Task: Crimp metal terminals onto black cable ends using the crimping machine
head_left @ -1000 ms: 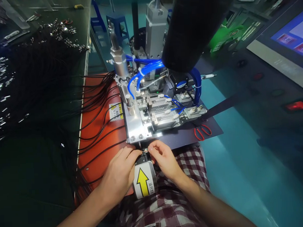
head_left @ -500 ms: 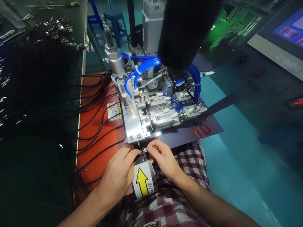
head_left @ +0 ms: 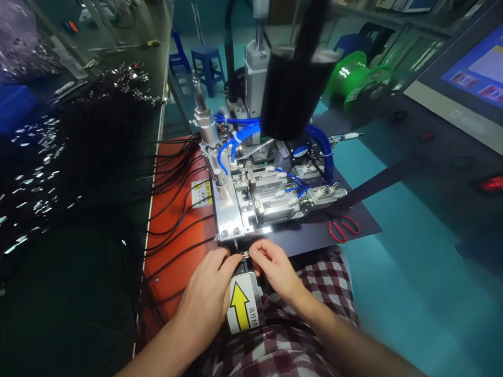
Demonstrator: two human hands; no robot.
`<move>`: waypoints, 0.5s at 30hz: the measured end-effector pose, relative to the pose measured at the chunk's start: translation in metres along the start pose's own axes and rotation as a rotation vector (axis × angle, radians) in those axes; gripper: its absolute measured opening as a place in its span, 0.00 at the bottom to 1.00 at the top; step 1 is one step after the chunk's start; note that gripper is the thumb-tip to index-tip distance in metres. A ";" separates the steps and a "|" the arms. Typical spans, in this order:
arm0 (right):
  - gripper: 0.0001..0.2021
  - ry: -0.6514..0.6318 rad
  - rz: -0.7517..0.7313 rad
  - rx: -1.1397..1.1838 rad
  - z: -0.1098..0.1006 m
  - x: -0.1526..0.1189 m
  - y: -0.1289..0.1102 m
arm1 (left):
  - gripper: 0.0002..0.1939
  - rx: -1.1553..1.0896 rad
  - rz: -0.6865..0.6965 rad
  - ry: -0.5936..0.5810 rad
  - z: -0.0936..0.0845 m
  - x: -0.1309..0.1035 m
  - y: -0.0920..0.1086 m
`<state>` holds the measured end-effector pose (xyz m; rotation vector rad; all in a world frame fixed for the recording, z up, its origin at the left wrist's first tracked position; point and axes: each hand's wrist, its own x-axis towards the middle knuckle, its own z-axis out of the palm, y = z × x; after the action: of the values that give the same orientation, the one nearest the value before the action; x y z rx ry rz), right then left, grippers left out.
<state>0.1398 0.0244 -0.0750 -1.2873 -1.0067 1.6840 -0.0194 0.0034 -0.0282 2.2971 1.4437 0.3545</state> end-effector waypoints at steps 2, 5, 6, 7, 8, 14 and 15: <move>0.13 -0.012 -0.005 0.009 0.000 0.000 0.001 | 0.15 -0.020 0.027 0.054 0.003 0.001 -0.002; 0.12 -0.018 -0.003 0.021 0.001 -0.001 0.002 | 0.15 -0.018 0.058 0.092 0.007 0.000 -0.004; 0.11 -0.013 -0.006 0.021 0.001 -0.001 0.001 | 0.15 -0.004 0.064 0.088 0.008 0.000 -0.004; 0.11 -0.006 -0.008 0.023 0.002 -0.001 0.001 | 0.16 0.015 0.063 0.081 0.010 -0.001 -0.004; 0.11 0.000 -0.007 0.030 0.003 -0.001 0.000 | 0.16 0.034 0.057 0.073 0.011 -0.001 -0.004; 0.13 -0.035 0.055 0.158 0.005 0.001 0.000 | 0.17 -0.017 -0.005 0.130 0.016 -0.002 -0.004; 0.13 -0.041 0.053 0.161 0.005 0.002 0.001 | 0.17 -0.062 -0.018 0.153 0.015 -0.004 -0.004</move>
<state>0.1347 0.0250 -0.0754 -1.1881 -0.8485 1.7997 -0.0180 -0.0020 -0.0434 2.2483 1.5015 0.5723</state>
